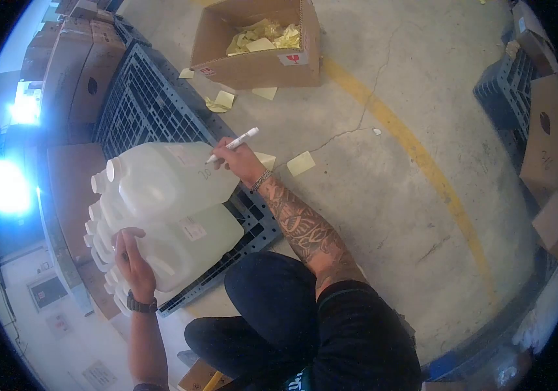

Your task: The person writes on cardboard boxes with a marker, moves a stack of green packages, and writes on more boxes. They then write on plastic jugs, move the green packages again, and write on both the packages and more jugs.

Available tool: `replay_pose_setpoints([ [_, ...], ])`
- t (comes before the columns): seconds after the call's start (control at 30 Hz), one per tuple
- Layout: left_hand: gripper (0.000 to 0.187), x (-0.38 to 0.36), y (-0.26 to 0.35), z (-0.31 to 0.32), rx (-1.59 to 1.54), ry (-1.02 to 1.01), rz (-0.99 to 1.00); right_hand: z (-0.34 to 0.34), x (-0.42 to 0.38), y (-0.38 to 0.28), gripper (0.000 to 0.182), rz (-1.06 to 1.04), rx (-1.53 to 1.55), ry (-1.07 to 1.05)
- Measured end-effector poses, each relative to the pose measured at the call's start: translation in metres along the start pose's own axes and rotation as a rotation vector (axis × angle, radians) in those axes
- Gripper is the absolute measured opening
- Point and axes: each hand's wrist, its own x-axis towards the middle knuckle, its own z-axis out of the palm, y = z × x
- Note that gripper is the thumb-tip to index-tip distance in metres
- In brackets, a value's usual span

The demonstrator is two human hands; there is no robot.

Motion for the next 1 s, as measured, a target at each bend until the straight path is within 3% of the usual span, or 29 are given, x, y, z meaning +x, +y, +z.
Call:
replay_pose_setpoints([
  [0.17, 0.034, 0.001, -0.002, 0.001, 0.003, -0.003, -0.001, -0.015, 0.007, 0.015, 0.015, -0.026, -0.092, -0.088],
  [0.37, 0.034, -0.001, -0.004, -0.001, -0.006, -0.009, -0.006, -0.008, 0.005, 0.015, 0.016, -0.004, 0.058, 0.044],
  [0.57, 0.033, 0.000, -0.005, -0.001, -0.045, 0.002, -0.019, -0.013, 0.009, 0.019, 0.016, -0.024, 0.025, -0.002],
  [0.67, 0.033, -0.001, -0.007, -0.001, -0.049, 0.000, -0.033, -0.011, 0.006, 0.017, 0.015, 0.025, 0.156, 0.048],
  [0.77, 0.033, 0.000, -0.004, -0.002, -0.045, -0.002, -0.045, -0.010, 0.007, 0.016, 0.016, 0.028, 0.055, 0.056],
  [0.87, 0.032, 0.000, -0.008, -0.003, -0.038, -0.001, -0.020, -0.016, -0.012, 0.009, 0.017, 0.048, 0.067, 0.076],
  [1.0, 0.032, 0.000, -0.005, -0.002, -0.047, 0.013, -0.027, -0.006, -0.095, 0.010, 0.017, 0.034, -0.068, 0.007],
])
